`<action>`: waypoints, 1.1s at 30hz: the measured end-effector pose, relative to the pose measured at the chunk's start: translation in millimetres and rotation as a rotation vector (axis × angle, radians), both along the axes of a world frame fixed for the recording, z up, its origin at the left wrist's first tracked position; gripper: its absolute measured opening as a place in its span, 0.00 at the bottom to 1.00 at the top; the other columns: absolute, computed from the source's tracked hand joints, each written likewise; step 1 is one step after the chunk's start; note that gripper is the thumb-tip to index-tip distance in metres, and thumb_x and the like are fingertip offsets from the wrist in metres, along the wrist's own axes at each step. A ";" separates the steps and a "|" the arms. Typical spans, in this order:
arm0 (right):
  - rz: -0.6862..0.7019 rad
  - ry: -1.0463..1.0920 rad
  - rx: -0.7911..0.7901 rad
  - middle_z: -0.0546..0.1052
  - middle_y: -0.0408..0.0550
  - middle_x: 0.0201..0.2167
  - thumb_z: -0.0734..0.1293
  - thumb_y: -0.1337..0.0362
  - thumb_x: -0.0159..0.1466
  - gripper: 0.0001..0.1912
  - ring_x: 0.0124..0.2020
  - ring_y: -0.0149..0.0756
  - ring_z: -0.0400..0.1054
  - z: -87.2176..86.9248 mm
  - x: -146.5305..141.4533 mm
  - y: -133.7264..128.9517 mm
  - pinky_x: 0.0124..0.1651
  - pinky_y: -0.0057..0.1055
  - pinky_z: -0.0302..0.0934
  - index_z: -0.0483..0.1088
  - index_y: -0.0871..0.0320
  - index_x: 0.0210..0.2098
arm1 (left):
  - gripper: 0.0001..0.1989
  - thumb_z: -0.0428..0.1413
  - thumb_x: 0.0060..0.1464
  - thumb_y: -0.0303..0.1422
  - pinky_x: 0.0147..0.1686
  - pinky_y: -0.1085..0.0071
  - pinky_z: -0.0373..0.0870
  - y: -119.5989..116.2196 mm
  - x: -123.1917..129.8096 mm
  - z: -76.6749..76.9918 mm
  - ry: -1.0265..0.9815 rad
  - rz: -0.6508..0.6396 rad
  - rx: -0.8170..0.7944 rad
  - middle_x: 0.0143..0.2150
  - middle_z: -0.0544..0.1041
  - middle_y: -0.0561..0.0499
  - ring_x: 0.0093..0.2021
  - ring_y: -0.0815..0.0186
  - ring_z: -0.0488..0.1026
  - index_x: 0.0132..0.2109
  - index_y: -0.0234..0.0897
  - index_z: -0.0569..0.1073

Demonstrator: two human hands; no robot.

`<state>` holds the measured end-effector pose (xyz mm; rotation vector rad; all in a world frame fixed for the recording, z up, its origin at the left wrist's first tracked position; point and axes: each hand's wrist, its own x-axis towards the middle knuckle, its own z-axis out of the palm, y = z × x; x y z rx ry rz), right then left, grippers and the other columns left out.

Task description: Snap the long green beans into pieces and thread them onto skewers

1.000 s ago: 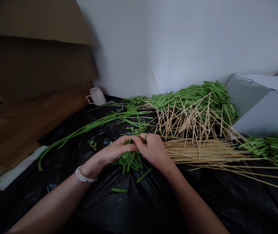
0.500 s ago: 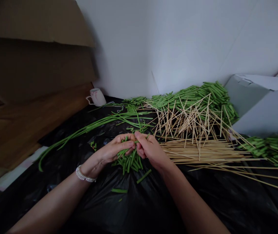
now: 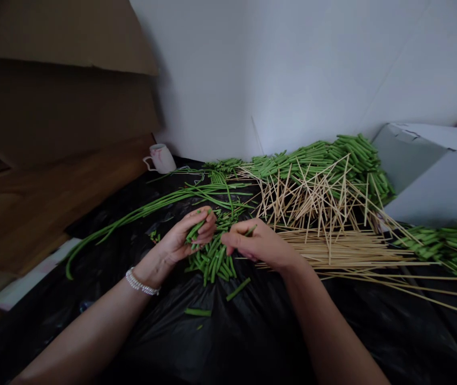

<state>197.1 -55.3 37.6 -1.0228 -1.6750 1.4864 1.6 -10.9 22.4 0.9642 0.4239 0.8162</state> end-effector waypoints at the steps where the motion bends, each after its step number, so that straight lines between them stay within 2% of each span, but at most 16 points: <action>1: 0.065 -0.062 0.003 0.61 0.34 0.11 0.68 0.56 0.61 0.16 0.14 0.23 0.51 6.1 3.4 -4.1 0.18 0.22 0.44 0.75 0.60 0.24 | 0.14 0.59 0.56 0.35 0.16 0.80 0.46 0.6 -0.3 0.0 0.002 -0.001 -0.006 0.21 0.61 0.58 0.17 0.78 0.51 0.28 0.35 0.63; 3: 0.282 -0.101 -0.031 0.69 0.38 0.16 0.71 0.58 0.59 0.11 0.17 0.24 0.58 17.7 4.9 -15.1 0.20 0.21 0.50 0.78 0.59 0.26 | 0.14 0.60 0.55 0.34 0.16 0.80 0.47 0.8 -0.5 -0.6 0.016 -0.007 -0.018 0.21 0.61 0.58 0.17 0.78 0.52 0.28 0.35 0.64; 4: 0.463 -0.088 -0.069 0.75 0.41 0.20 0.72 0.57 0.57 0.10 0.20 0.26 0.64 22.2 3.6 -20.7 0.23 0.22 0.56 0.79 0.59 0.30 | 0.13 0.60 0.55 0.34 0.16 0.80 0.48 0.8 -0.4 -1.1 0.023 -0.013 -0.023 0.21 0.61 0.58 0.17 0.78 0.52 0.28 0.35 0.64; 5: 0.625 -0.078 -0.102 0.78 0.44 0.25 0.73 0.56 0.56 0.13 0.24 0.29 0.68 25.1 1.5 -25.2 0.27 0.23 0.60 0.80 0.59 0.36 | 0.13 0.60 0.54 0.34 0.16 0.80 0.48 0.8 -0.4 -1.7 0.025 -0.019 -0.027 0.21 0.61 0.58 0.18 0.78 0.53 0.29 0.34 0.65; 7: 0.763 -0.035 -0.160 0.80 0.49 0.31 0.72 0.51 0.57 0.23 0.26 0.32 0.72 25.5 -2.4 -28.2 0.26 0.24 0.61 0.78 0.59 0.47 | 0.13 0.61 0.53 0.34 0.16 0.80 0.47 1.1 -0.3 -2.6 0.023 -0.026 -0.036 0.21 0.61 0.58 0.18 0.78 0.53 0.29 0.34 0.65; 8: 0.748 -0.018 -0.191 0.80 0.49 0.31 0.70 0.49 0.58 0.26 0.25 0.31 0.71 22.8 -3.4 -26.1 0.24 0.23 0.60 0.76 0.60 0.49 | 0.13 0.61 0.53 0.34 0.16 0.80 0.47 1.3 -0.4 -2.8 0.026 -0.026 -0.041 0.21 0.60 0.58 0.18 0.78 0.53 0.29 0.34 0.66; 9: 0.638 -0.012 -0.182 0.80 0.47 0.29 0.69 0.48 0.59 0.25 0.22 0.29 0.69 18.6 -3.6 -21.9 0.22 0.22 0.58 0.76 0.60 0.48 | 0.12 0.61 0.53 0.35 0.16 0.79 0.48 1.4 -0.5 -2.8 0.032 -0.022 -0.045 0.21 0.60 0.58 0.18 0.77 0.53 0.29 0.34 0.66; 11: 0.345 -0.108 -0.060 0.76 0.43 0.23 0.67 0.51 0.62 0.18 0.19 0.26 0.64 7.7 -2.0 -10.8 0.21 0.21 0.54 0.78 0.60 0.38 | 0.12 0.61 0.53 0.35 0.16 0.79 0.49 1.3 -0.8 -2.3 0.049 -0.010 -0.049 0.21 0.61 0.57 0.19 0.77 0.55 0.29 0.34 0.67; 12: 0.245 -0.190 0.018 0.74 0.41 0.21 0.68 0.53 0.61 0.16 0.19 0.25 0.62 2.1 -0.8 -5.6 0.21 0.21 0.53 0.78 0.60 0.33 | 0.12 0.61 0.53 0.35 0.16 0.79 0.49 1.2 -0.8 -2.0 0.055 -0.004 -0.048 0.22 0.61 0.57 0.19 0.76 0.55 0.29 0.34 0.67; 14: 0.250 -0.385 0.131 0.73 0.40 0.20 0.70 0.57 0.59 0.11 0.20 0.26 0.62 -6.9 0.6 0.8 0.24 0.22 0.53 0.78 0.59 0.29 | 0.12 0.61 0.53 0.35 0.16 0.79 0.48 1.0 -0.7 -1.8 0.055 0.008 -0.037 0.22 0.61 0.57 0.19 0.76 0.55 0.30 0.34 0.67; 17: 0.342 -0.683 0.193 0.72 0.38 0.19 0.73 0.64 0.53 0.05 0.20 0.27 0.62 -13.1 -2.2 -0.6 0.23 0.23 0.50 0.78 0.56 0.30 | 0.11 0.60 0.53 0.35 0.16 0.78 0.47 2.8 0.5 -3.2 0.079 0.076 0.007 0.21 0.63 0.57 0.19 0.77 0.54 0.30 0.34 0.68; 19: 0.346 -0.826 0.243 0.74 0.38 0.20 0.73 0.67 0.50 0.06 0.21 0.27 0.62 -13.7 -6.3 -4.7 0.23 0.24 0.48 0.78 0.55 0.29 | 0.11 0.60 0.53 0.37 0.17 0.79 0.47 5.8 1.2 -5.1 0.115 0.200 0.046 0.22 0.64 0.57 0.19 0.77 0.55 0.31 0.34 0.69; 23: 0.363 -0.980 0.312 0.78 0.42 0.23 0.70 0.70 0.48 0.09 0.23 0.31 0.64 -13.6 -12.9 -10.7 0.24 0.26 0.47 0.79 0.54 0.29 | 0.13 0.60 0.52 0.40 0.19 0.79 0.51 14.9 -0.3 -9.4 0.261 0.537 0.113 0.22 0.66 0.57 0.20 0.76 0.57 0.30 0.35 0.70; 26: 0.373 -1.028 0.353 0.79 0.44 0.24 0.68 0.71 0.47 0.11 0.24 0.33 0.66 -14.6 -15.3 -13.4 0.24 0.27 0.46 0.80 0.54 0.29 | 0.12 0.58 0.52 0.40 0.24 0.78 0.56 20.9 -3.5 -12.1 0.393 0.679 0.247 0.22 0.68 0.56 0.22 0.74 0.60 0.28 0.35 0.71; 28: 0.375 -1.051 0.400 0.79 0.46 0.23 0.67 0.73 0.47 0.11 0.23 0.33 0.65 -15.3 -17.0 -15.2 0.23 0.28 0.45 0.79 0.55 0.26 | 0.13 0.57 0.54 0.38 0.28 0.77 0.59 22.7 -5.0 -13.5 0.468 0.674 0.343 0.23 0.71 0.54 0.25 0.72 0.63 0.26 0.35 0.71; 33: 0.358 -1.096 0.488 0.78 0.50 0.22 0.64 0.75 0.49 0.11 0.21 0.33 0.64 -14.9 -21.9 -18.7 0.23 0.29 0.43 0.78 0.58 0.24 | 0.13 0.53 0.57 0.36 0.38 0.74 0.63 20.6 -4.2 -15.7 0.517 0.497 0.441 0.28 0.76 0.51 0.32 0.68 0.69 0.28 0.35 0.73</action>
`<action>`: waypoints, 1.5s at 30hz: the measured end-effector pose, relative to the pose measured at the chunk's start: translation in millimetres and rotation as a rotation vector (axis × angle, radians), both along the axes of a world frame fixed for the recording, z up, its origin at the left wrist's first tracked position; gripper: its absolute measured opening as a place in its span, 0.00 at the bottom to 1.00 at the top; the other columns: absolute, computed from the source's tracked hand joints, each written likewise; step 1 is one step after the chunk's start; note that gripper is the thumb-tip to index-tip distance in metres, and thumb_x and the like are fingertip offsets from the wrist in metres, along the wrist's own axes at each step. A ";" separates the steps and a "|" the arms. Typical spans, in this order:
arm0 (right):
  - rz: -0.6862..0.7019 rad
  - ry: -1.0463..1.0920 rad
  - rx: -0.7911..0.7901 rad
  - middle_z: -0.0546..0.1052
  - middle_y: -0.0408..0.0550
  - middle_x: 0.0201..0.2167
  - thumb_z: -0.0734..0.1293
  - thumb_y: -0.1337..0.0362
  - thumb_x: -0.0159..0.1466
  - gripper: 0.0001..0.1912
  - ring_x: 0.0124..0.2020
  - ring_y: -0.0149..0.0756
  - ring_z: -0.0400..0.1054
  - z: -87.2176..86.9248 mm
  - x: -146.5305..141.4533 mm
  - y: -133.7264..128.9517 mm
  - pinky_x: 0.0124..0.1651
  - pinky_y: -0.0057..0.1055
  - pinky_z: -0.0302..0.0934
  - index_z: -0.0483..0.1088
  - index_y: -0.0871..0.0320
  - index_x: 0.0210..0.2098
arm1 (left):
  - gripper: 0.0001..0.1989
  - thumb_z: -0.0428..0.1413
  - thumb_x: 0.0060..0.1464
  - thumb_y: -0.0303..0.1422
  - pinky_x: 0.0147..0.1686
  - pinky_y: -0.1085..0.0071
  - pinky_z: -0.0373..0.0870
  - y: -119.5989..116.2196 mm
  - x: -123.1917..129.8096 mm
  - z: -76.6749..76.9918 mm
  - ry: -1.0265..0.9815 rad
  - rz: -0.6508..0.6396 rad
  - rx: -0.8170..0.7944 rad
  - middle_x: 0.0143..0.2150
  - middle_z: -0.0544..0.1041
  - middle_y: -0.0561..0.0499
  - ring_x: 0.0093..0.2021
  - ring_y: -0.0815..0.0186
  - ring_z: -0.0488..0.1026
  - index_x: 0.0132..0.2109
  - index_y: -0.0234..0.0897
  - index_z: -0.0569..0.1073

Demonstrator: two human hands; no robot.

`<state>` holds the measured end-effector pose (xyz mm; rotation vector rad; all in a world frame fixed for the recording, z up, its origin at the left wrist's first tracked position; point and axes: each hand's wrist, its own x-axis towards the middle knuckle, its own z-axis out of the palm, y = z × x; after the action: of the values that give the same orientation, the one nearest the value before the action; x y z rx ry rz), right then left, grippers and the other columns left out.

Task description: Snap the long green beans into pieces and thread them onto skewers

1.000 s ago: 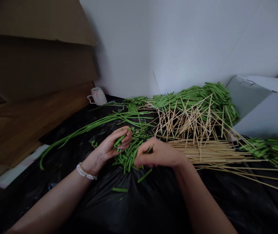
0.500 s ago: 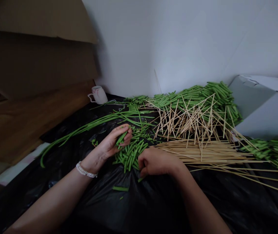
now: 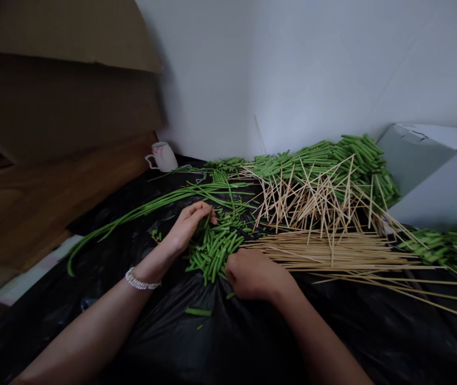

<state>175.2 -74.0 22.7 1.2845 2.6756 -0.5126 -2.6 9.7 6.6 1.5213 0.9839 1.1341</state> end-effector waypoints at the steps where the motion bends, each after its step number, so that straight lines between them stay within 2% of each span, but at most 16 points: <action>1: -0.003 -0.005 0.001 0.78 0.50 0.23 0.64 0.75 0.50 0.11 0.21 0.33 0.64 0.1 -0.4 -0.1 0.23 0.29 0.43 0.78 0.58 0.24 | 0.12 0.52 0.57 0.36 0.39 0.73 0.63 -0.6 0.4 -0.1 0.000 -0.018 0.003 0.28 0.76 0.51 0.32 0.68 0.69 0.28 0.35 0.73; 6: -0.042 0.075 -0.064 0.76 0.46 0.20 0.66 0.72 0.53 0.07 0.20 0.30 0.60 0.5 1.2 2.8 0.23 0.28 0.43 0.77 0.58 0.23 | 0.13 0.52 0.58 0.38 0.38 0.72 0.63 -3.9 0.6 3.8 -0.031 -0.013 0.022 0.27 0.76 0.51 0.32 0.66 0.69 0.30 0.36 0.74; 9: -0.082 0.215 -0.099 0.72 0.42 0.18 0.67 0.68 0.56 0.08 0.19 0.28 0.57 0.2 2.6 8.0 0.24 0.27 0.44 0.75 0.58 0.22 | 0.13 0.51 0.60 0.39 0.39 0.71 0.64 -8.7 0.3 7.9 0.035 0.042 0.152 0.27 0.75 0.52 0.32 0.65 0.69 0.32 0.37 0.73; 12: -0.179 0.404 0.003 0.74 0.42 0.21 0.64 0.67 0.62 0.11 0.23 0.29 0.62 -2.2 5.0 15.9 0.28 0.26 0.49 0.75 0.58 0.25 | 0.14 0.50 0.61 0.40 0.44 0.69 0.63 -13.8 1.8 6.4 0.275 0.081 0.341 0.33 0.76 0.50 0.38 0.63 0.71 0.34 0.37 0.74; 15: -0.304 0.495 0.144 0.76 0.43 0.24 0.62 0.65 0.65 0.12 0.25 0.30 0.64 -6.6 9.7 24.3 0.31 0.27 0.52 0.76 0.59 0.30 | 0.13 0.51 0.61 0.40 0.48 0.64 0.62 -15.8 5.4 -5.0 0.567 0.024 0.466 0.39 0.78 0.47 0.43 0.59 0.71 0.39 0.38 0.76; 20: -0.366 0.462 0.218 0.76 0.45 0.25 0.62 0.63 0.66 0.12 0.26 0.33 0.65 -14.0 15.7 35.1 0.33 0.28 0.53 0.76 0.59 0.32 | 0.16 0.52 0.60 0.41 0.53 0.56 0.61 -13.4 8.6 -26.5 0.819 -0.140 0.516 0.52 0.75 0.40 0.53 0.51 0.69 0.49 0.37 0.75; 26: -0.353 0.326 0.205 0.78 0.48 0.27 0.61 0.66 0.65 0.13 0.29 0.35 0.68 -22.5 25.0 45.7 0.35 0.29 0.55 0.76 0.58 0.30 | 0.17 0.50 0.62 0.41 0.54 0.55 0.61 -12.9 7.5 -28.7 0.945 -0.138 0.567 0.55 0.75 0.40 0.55 0.51 0.69 0.50 0.36 0.74; 29: -0.383 0.363 0.197 0.78 0.48 0.27 0.60 0.66 0.64 0.13 0.28 0.36 0.68 -23.4 33.5 47.6 0.35 0.30 0.57 0.75 0.58 0.29 | 0.16 0.49 0.63 0.41 0.54 0.56 0.62 -14.2 8.0 -28.3 0.992 -0.113 0.585 0.55 0.74 0.42 0.55 0.52 0.69 0.50 0.37 0.74; 31: -0.406 0.487 0.108 0.77 0.46 0.26 0.61 0.62 0.64 0.13 0.27 0.35 0.68 -18.8 38.0 46.9 0.33 0.30 0.58 0.75 0.58 0.29 | 0.16 0.49 0.63 0.41 0.54 0.57 0.63 -14.9 8.3 -28.1 1.020 -0.104 0.598 0.55 0.75 0.44 0.55 0.54 0.69 0.50 0.37 0.73; 33: -0.442 0.660 -0.048 0.76 0.45 0.25 0.63 0.57 0.63 0.13 0.26 0.34 0.68 -9.6 41.9 45.1 0.31 0.29 0.60 0.74 0.58 0.30 | 0.17 0.48 0.63 0.41 0.54 0.58 0.64 -15.3 8.3 -27.8 1.039 -0.103 0.609 0.55 0.75 0.44 0.54 0.55 0.70 0.51 0.37 0.73; 35: -0.490 0.843 -0.201 0.77 0.46 0.28 0.66 0.54 0.62 0.13 0.26 0.32 0.68 2.3 47.6 43.0 0.30 0.28 0.61 0.75 0.58 0.33 | 0.17 0.48 0.63 0.42 0.53 0.58 0.65 -15.2 8.1 -27.7 1.049 -0.104 0.616 0.55 0.75 0.45 0.54 0.55 0.70 0.51 0.37 0.73; 37: -0.548 1.053 -0.289 0.78 0.46 0.31 0.69 0.53 0.60 0.13 0.26 0.29 0.68 13.9 57.0 41.7 0.28 0.26 0.61 0.76 0.57 0.36 | 0.17 0.48 0.63 0.42 0.53 0.58 0.65 -15.0 7.9 -28.0 1.051 -0.102 0.618 0.54 0.75 0.45 0.53 0.56 0.71 0.50 0.38 0.73; 41: -0.656 1.389 -0.302 0.75 0.43 0.27 0.73 0.54 0.57 0.13 0.23 0.25 0.64 29.6 80.4 45.0 0.24 0.23 0.58 0.78 0.54 0.37 | 0.16 0.48 0.63 0.41 0.53 0.59 0.65 -14.3 7.8 -29.4 1.043 -0.095 0.610 0.54 0.75 0.46 0.54 0.56 0.70 0.50 0.38 0.73; 43: -0.679 1.417 -0.263 0.74 0.42 0.25 0.74 0.54 0.56 0.13 0.22 0.25 0.63 33.2 84.7 51.4 0.22 0.22 0.57 0.78 0.54 0.37 | 0.16 0.48 0.63 0.41 0.53 0.58 0.65 -14.1 8.1 -29.9 1.043 -0.093 0.609 0.54 0.75 0.46 0.54 0.56 0.70 0.50 0.38 0.73; 45: -0.700 1.323 -0.211 0.74 0.43 0.24 0.73 0.54 0.56 0.13 0.20 0.25 0.62 33.6 78.0 62.2 0.20 0.23 0.55 0.78 0.55 0.37 | 0.16 0.48 0.63 0.42 0.53 0.58 0.65 -14.0 8.3 -30.2 1.042 -0.091 0.608 0.54 0.76 0.45 0.54 0.56 0.70 0.50 0.38 0.73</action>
<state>253.2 -11.8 56.3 2.3320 2.5702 -2.3389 5.7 -4.3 -23.5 2.7454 1.2502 0.5259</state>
